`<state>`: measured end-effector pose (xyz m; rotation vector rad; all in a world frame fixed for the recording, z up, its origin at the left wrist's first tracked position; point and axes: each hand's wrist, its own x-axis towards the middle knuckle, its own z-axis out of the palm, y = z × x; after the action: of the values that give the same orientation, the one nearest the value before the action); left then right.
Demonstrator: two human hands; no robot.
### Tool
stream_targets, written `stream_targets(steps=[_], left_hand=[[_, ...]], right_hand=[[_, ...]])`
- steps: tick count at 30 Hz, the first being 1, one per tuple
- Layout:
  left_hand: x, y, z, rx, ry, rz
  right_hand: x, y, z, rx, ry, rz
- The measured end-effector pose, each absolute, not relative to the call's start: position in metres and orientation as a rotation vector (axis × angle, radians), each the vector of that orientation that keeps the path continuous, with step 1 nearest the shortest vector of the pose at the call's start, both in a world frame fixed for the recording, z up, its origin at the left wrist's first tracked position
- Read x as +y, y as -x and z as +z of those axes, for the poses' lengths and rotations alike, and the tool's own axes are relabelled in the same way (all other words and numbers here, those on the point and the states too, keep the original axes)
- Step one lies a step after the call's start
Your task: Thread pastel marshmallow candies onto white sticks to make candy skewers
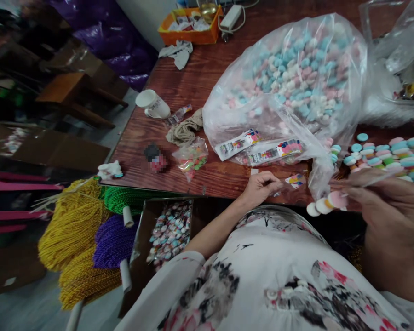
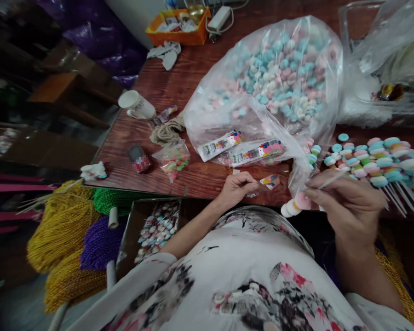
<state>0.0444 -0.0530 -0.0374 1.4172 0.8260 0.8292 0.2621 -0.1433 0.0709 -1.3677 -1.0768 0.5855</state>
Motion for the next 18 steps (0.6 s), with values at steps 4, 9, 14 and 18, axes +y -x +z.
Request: stream_targets(steps=[4, 9, 14, 18], left_hand=[[-0.056, -0.044, -0.029, 0.817, -1.332, 0.809], [-0.055, -0.046, -0.019, 0.777, -1.238, 0.843], [-0.052, -0.050, -0.015, 0.783, -1.148, 0.908], [-0.052, -0.051, -0.015, 0.778, -1.251, 0.937]], right_hand=[[-0.136, -0.253, 0.056, -1.351, 1.392, 0.793], [-0.123, -0.255, 0.037, -1.480, 1.375, 0.824], [-0.130, -0.257, 0.034, -1.393, 1.354, 0.736], [-0.128, -0.255, 0.033, -1.492, 1.365, 0.697]])
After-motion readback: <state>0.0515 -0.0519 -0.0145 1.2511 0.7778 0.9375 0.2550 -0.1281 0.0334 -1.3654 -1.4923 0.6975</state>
